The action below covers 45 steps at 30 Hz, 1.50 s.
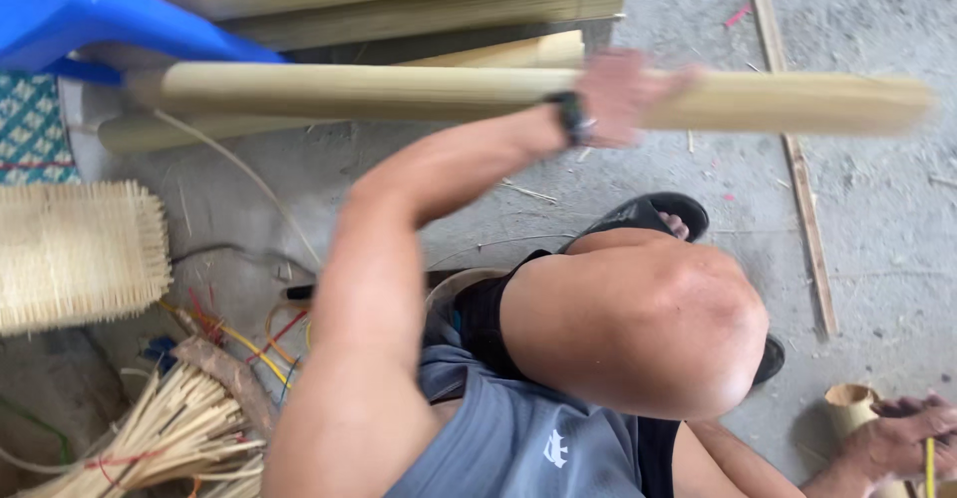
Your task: The person sits on the floor and uses a pencil to mark lines on long bamboo poles. They repeatedly pick up a pole, place it between their legs, mark it, and set it aside.
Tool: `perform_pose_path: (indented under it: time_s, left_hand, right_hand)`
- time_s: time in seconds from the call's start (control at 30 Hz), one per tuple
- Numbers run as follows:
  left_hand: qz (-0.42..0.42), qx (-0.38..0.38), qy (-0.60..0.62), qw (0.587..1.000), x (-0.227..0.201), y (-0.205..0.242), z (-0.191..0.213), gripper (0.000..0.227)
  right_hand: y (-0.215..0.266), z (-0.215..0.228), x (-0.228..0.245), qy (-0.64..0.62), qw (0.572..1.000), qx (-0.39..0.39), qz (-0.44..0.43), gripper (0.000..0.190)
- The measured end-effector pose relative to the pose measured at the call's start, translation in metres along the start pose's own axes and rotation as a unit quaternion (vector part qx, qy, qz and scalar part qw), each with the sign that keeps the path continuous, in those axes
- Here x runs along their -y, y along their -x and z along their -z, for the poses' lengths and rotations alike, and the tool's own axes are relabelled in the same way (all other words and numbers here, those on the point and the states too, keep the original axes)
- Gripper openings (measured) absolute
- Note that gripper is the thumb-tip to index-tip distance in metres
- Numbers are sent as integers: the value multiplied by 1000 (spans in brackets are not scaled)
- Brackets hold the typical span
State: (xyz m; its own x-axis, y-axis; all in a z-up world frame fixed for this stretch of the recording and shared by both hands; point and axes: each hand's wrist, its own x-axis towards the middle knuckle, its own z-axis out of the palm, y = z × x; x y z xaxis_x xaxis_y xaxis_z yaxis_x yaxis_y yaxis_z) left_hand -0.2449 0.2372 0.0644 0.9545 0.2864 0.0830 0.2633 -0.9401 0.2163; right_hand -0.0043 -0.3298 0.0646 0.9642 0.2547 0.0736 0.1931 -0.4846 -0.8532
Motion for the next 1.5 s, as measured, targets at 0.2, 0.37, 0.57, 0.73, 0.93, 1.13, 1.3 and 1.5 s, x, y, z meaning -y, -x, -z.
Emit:
perform_pose_path:
  time_s: [0.2, 0.37, 0.57, 0.73, 0.93, 1.13, 1.3, 1.5]
  left_hand:
    - [175, 105, -64, 977, 123, 168, 76, 91]
    - [241, 316, -223, 890, 152, 137, 128, 69]
    - [-46, 126, -147, 980, 27, -57, 121, 80]
    - [-257, 193, -81, 944, -128, -149, 90, 70]
    - [-406, 265, -9, 875, -291, -188, 1, 62]
    - [-468, 333, 125, 809, -423, -195, -91, 79]
    - [-523, 331, 164, 768, -502, -181, -111, 102]
    - [-502, 335, 91, 792, -560, -174, -122, 123]
  right_hand:
    - [68, 31, -19, -11, 1000, -17, 5, 28]
    - [114, 52, -5, 58, 992, -101, -43, 29]
    - [136, 79, 47, 117, 986, -112, -36, 32]
    - [123, 109, 76, 182, 981, -70, -11, 42]
    - [104, 121, -58, -43, 940, -147, -305, 36]
    - [81, 108, -154, -215, 747, -330, -536, 42]
    - [56, 92, -157, -358, 696, -353, -513, 54]
    - [38, 67, -100, -223, 748, -234, -579, 59]
